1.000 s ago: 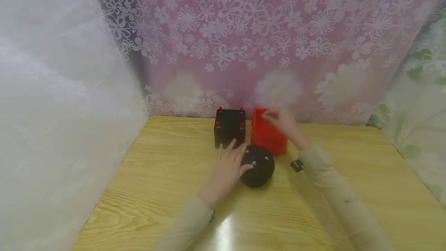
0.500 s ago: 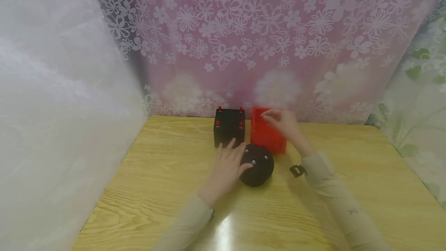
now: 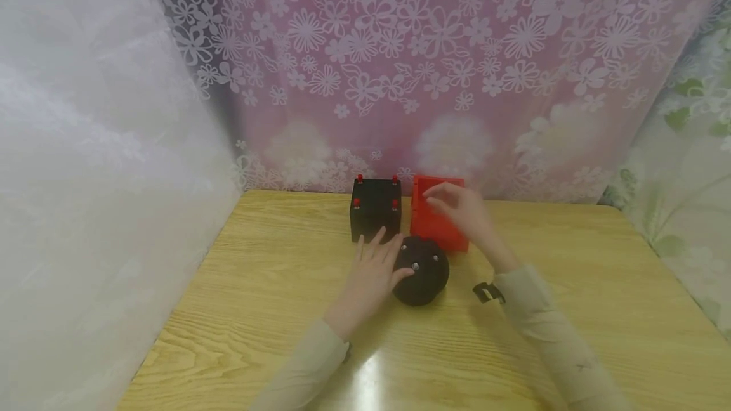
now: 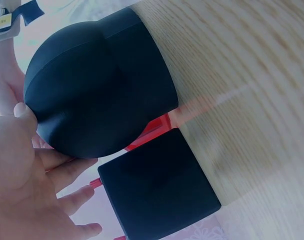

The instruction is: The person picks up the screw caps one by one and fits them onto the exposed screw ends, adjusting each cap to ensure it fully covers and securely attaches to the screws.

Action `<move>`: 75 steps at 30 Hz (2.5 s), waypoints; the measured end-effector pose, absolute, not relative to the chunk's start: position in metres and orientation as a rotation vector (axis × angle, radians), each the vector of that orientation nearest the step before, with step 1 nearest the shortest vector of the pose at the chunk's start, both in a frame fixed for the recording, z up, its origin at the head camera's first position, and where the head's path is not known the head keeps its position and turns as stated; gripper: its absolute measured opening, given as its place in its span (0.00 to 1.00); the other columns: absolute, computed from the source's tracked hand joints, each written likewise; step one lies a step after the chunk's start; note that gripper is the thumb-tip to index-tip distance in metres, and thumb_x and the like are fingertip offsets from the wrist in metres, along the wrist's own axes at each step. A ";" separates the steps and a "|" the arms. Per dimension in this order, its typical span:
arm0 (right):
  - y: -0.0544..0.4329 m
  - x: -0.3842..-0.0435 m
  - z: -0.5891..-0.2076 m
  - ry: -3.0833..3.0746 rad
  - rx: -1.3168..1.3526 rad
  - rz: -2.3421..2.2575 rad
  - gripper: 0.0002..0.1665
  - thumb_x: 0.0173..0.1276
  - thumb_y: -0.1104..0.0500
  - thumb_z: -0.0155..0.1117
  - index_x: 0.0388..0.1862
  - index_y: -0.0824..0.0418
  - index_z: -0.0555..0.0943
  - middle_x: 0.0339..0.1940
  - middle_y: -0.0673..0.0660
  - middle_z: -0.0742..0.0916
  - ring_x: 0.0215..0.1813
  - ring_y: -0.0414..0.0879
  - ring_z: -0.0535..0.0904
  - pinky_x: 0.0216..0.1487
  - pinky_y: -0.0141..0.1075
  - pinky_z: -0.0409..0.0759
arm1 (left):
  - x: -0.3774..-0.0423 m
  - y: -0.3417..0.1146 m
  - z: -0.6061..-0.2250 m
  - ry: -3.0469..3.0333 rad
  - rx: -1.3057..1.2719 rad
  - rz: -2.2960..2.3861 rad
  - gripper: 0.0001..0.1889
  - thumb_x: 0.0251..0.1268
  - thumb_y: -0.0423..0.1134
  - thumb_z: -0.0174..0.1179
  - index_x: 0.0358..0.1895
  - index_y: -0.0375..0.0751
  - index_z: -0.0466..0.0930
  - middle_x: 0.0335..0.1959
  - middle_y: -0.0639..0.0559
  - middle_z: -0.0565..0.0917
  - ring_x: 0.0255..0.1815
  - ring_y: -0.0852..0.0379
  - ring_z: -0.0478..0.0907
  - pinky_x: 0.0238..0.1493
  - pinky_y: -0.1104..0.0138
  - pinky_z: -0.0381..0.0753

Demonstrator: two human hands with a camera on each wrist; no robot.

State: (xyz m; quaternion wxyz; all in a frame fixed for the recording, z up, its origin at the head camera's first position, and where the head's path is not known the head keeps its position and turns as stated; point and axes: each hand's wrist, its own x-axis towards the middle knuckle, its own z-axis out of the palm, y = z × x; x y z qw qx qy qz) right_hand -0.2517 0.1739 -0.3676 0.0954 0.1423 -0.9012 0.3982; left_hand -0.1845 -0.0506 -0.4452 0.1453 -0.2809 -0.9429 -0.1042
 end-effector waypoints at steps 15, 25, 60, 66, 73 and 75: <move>0.159 -0.230 -0.369 -2.662 0.550 1.080 0.12 0.71 0.51 0.68 0.48 0.56 0.86 0.43 0.51 0.90 0.48 0.49 0.85 0.56 0.52 0.81 | -0.185 -0.051 -0.447 -2.726 -0.808 -0.295 0.38 0.75 0.63 0.49 0.78 0.42 0.62 0.74 0.50 0.72 0.82 0.46 0.53 0.78 0.41 0.53; 0.148 -0.223 -0.374 -2.611 0.782 0.922 0.09 0.64 0.60 0.75 0.44 0.56 0.89 0.40 0.50 0.91 0.45 0.47 0.86 0.52 0.47 0.84 | -0.185 -0.051 -0.447 -2.711 -0.808 -0.268 0.38 0.75 0.63 0.49 0.78 0.41 0.62 0.73 0.49 0.73 0.82 0.46 0.54 0.78 0.42 0.53; 0.140 -0.210 -0.389 -2.529 0.951 0.565 0.13 0.57 0.62 0.80 0.42 0.58 0.89 0.37 0.52 0.90 0.42 0.49 0.85 0.50 0.45 0.85 | -0.184 -0.050 -0.448 -2.696 -0.812 -0.231 0.38 0.75 0.62 0.49 0.78 0.42 0.60 0.73 0.50 0.73 0.81 0.46 0.55 0.77 0.41 0.55; 0.148 -0.210 -0.387 -2.402 0.852 0.652 0.10 0.61 0.61 0.77 0.42 0.58 0.88 0.38 0.52 0.90 0.45 0.50 0.86 0.53 0.48 0.84 | -0.185 -0.051 -0.448 -2.684 -0.814 -0.240 0.38 0.75 0.63 0.49 0.78 0.41 0.62 0.72 0.49 0.75 0.81 0.45 0.56 0.77 0.41 0.55; 0.162 -0.213 -0.389 -2.197 0.705 0.756 0.12 0.61 0.67 0.75 0.45 0.64 0.87 0.41 0.57 0.91 0.46 0.53 0.87 0.51 0.47 0.83 | -0.185 -0.052 -0.448 -2.665 -0.818 -0.278 0.37 0.74 0.62 0.51 0.77 0.41 0.63 0.71 0.49 0.76 0.80 0.45 0.57 0.77 0.42 0.55; 0.167 -0.214 -0.390 -2.165 0.663 0.766 0.12 0.62 0.67 0.74 0.45 0.64 0.87 0.41 0.58 0.91 0.45 0.54 0.87 0.51 0.47 0.83 | -0.185 -0.052 -0.449 -2.651 -0.821 -0.286 0.37 0.74 0.62 0.52 0.77 0.41 0.64 0.70 0.49 0.76 0.80 0.45 0.57 0.77 0.41 0.55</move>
